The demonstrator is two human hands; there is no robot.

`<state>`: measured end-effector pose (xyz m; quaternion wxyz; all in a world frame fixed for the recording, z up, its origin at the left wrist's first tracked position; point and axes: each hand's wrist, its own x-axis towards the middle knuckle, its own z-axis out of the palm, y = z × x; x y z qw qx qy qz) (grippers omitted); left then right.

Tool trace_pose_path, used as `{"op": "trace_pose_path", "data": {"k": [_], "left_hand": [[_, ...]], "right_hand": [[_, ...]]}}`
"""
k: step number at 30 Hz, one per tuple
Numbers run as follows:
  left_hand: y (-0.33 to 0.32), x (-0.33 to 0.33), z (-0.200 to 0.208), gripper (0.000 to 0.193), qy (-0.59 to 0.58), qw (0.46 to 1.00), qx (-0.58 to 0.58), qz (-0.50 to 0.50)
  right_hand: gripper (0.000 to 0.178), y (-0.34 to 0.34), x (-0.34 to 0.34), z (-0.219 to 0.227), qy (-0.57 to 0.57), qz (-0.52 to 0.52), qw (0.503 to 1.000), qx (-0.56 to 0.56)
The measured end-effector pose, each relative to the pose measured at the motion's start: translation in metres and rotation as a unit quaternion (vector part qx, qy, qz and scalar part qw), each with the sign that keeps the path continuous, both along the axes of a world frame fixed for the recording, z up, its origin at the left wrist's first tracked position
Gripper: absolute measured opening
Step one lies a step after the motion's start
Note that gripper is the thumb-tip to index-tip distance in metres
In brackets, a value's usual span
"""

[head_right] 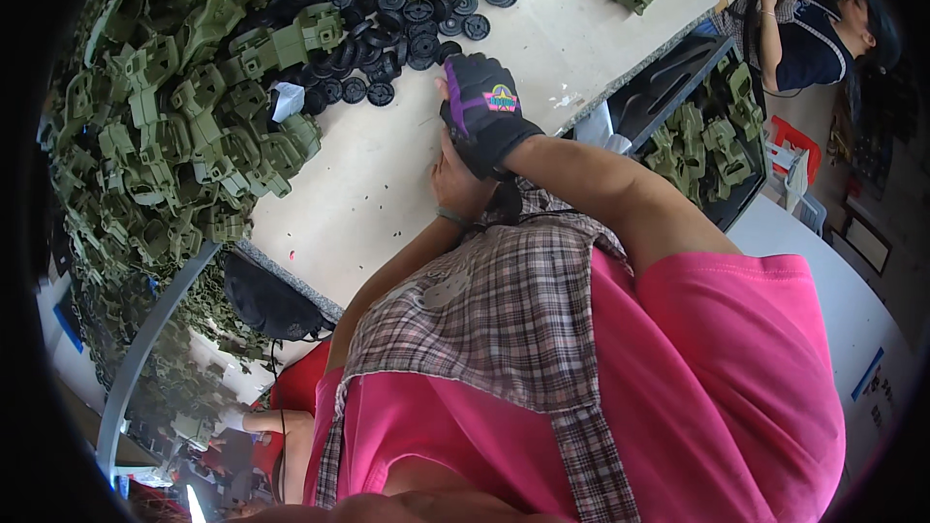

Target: The person assembles toy vehicles by attaching wheels onto vehicle bodies by hand and placing the completed vehicles into a bin.

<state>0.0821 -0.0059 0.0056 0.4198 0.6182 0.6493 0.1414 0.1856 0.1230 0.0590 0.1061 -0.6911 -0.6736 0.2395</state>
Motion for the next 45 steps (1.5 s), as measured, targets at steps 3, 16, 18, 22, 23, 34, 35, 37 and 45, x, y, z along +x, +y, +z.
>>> {"op": "trace_pose_path", "data": {"k": [3, 16, 18, 22, 23, 34, 35, 37, 45], "left_hand": [[-0.001, 0.002, 0.002, 0.122, 0.010, 0.998, 0.057, 0.019], [0.044, -0.096, 0.005, 0.067, -0.643, 0.614, -0.456, 0.022], [0.052, -0.111, -0.014, 0.066, -0.611, 0.624, -0.485, 0.039], [0.071, -0.141, -0.009, 0.065, -0.227, 0.960, -0.160, 0.019], [0.073, -0.144, -0.003, 0.065, -0.137, 0.987, -0.080, 0.014], [0.033, -0.074, 0.026, 0.086, 0.150, 0.981, 0.072, -0.097], [0.033, -0.076, 0.027, 0.083, 0.154, 0.978, 0.074, -0.120], [0.030, -0.082, 0.027, 0.080, 0.155, 0.977, 0.075, -0.124], [0.023, -0.066, 0.031, 0.070, 0.156, 0.976, 0.079, -0.131]], "right_hand": [[0.026, -0.005, 0.000, -0.006, 0.021, -0.058, 0.998, 0.019], [0.056, -0.024, 0.076, -0.017, 0.525, -0.012, 0.759, -0.385], [0.053, -0.034, 0.074, -0.020, 0.578, -0.058, 0.716, -0.386], [0.055, -0.045, 0.078, -0.004, 0.408, -0.172, 0.826, -0.348], [0.058, -0.043, 0.073, 0.003, 0.402, -0.208, 0.815, -0.361], [0.053, 0.044, 0.046, -0.013, 0.049, 0.145, 0.983, 0.106], [0.058, 0.046, 0.043, -0.020, 0.016, 0.155, 0.984, 0.085], [0.062, 0.048, 0.038, -0.020, -0.015, 0.171, 0.983, 0.064], [0.034, 0.009, 0.089, -0.014, 0.377, 0.057, 0.917, -0.118]]}}
